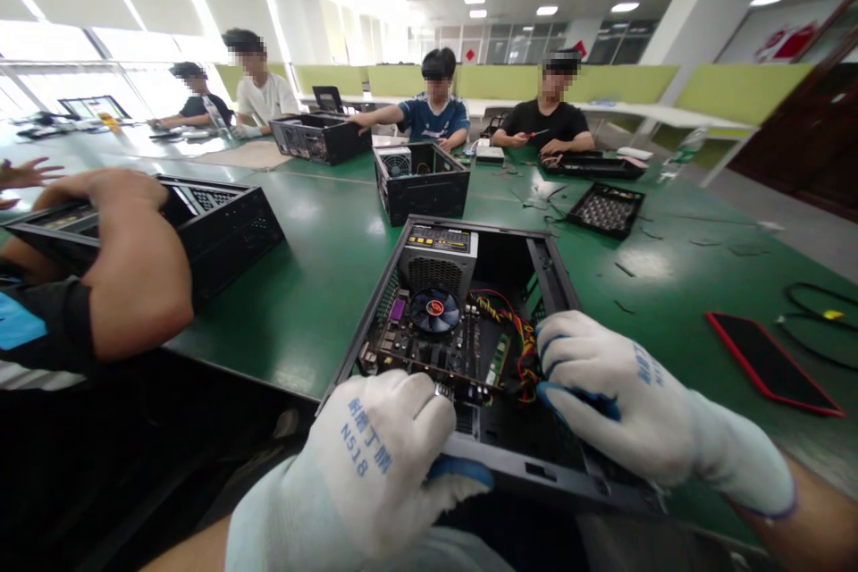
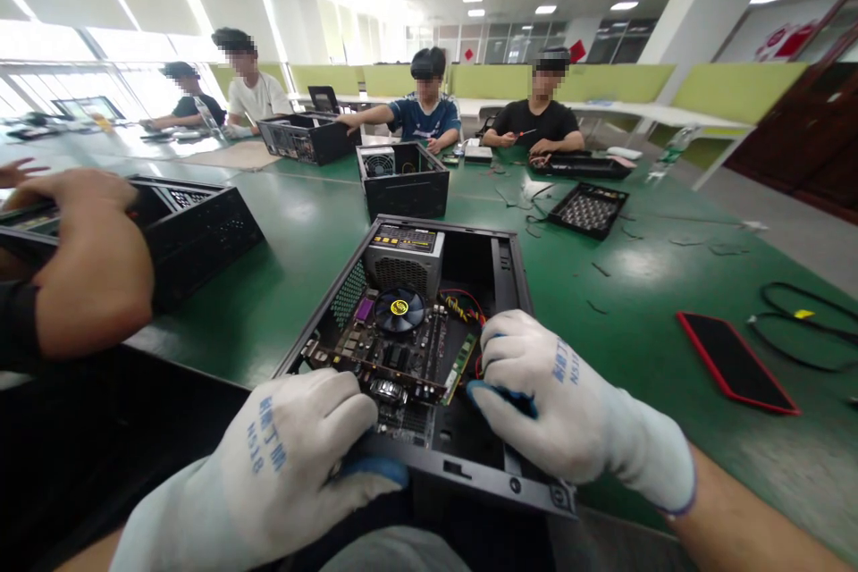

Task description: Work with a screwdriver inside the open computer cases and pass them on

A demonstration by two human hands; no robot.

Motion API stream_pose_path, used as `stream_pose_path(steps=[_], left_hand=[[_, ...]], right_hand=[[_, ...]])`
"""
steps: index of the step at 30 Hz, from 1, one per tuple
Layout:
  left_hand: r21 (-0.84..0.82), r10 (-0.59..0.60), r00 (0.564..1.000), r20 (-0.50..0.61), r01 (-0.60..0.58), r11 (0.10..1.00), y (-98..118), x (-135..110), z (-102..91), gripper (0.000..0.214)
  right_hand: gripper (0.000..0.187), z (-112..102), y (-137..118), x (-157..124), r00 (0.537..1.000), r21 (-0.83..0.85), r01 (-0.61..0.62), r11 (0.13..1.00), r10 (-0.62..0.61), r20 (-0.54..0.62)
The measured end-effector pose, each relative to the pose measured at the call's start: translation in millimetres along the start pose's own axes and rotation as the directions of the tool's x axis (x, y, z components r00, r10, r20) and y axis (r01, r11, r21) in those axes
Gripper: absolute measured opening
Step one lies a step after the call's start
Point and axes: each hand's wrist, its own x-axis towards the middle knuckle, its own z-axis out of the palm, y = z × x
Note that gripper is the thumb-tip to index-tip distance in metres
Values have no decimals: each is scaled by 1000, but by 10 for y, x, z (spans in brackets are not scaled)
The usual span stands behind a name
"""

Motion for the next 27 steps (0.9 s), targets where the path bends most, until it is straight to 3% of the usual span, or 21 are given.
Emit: stream_pose_path(steps=[4,11,16,20,23,27], left_hand=[[16,-44,999,-9,44,999,32,21,65,38],[39,-48,992,-118,53,998,184,-116,90,45],[28,-37,993,-108,40,999,187,-133,114,47],[-15,-70,993,-95,69,997,177,-155,138,45],[-31,-78,993,-85,76,997,180,-165,141,44],[-21,-76,992,-97,74,997,191,-147,110,44]], right_hand=[[22,-17,61,28,1000,-13,-23,1000,23,2],[18,-22,-92,-49,999,10,1,1000,-2,47],[24,-73,-121,25,995,-60,-7,998,12,98],[22,-23,-87,301,987,-283,-57,957,97,130],[29,125,-16,618,971,-451,2,893,106,215],[31,364,31,1039,892,-581,77,810,204,404]])
